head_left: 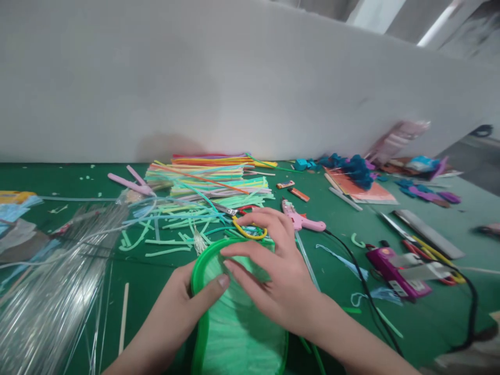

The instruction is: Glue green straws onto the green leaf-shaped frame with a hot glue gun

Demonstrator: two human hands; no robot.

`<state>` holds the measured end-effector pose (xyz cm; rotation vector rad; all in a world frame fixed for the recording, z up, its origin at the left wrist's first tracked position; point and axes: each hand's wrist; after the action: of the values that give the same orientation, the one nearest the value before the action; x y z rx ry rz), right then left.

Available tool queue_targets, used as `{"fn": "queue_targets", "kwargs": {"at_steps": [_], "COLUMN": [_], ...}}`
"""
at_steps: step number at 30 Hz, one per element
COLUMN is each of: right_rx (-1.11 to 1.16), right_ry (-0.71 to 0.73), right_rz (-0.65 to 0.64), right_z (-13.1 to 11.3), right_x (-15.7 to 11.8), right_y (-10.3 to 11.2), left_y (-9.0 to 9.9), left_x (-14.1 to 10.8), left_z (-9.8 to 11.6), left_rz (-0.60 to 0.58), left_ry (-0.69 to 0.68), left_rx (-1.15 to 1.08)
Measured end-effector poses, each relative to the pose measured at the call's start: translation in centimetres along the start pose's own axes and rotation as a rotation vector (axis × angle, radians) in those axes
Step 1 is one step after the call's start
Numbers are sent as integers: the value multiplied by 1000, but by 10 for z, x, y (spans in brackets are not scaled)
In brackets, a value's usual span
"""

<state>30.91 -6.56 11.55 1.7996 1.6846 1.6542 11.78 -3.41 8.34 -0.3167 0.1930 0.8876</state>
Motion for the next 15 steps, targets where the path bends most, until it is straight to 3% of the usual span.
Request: {"fn": "queue_targets", "kwargs": {"at_steps": [15], "right_rx": [98], "right_ry": [19], "right_rz": [135], "right_z": [-3], "right_x": [-4], "right_y": [-3], "left_y": [0], "left_x": [0], "left_z": [5], "left_rz": [23], "left_ry": [18], "left_rx": [-5]}}
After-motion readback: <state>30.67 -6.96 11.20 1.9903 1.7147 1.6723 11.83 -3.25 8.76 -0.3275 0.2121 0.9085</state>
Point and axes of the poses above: each hand's wrist, its own x-axis towards the middle knuckle, its own y-axis out of the back of the hand, z = x × y, and after that the axes turned 9 degrees about -z, right-handed
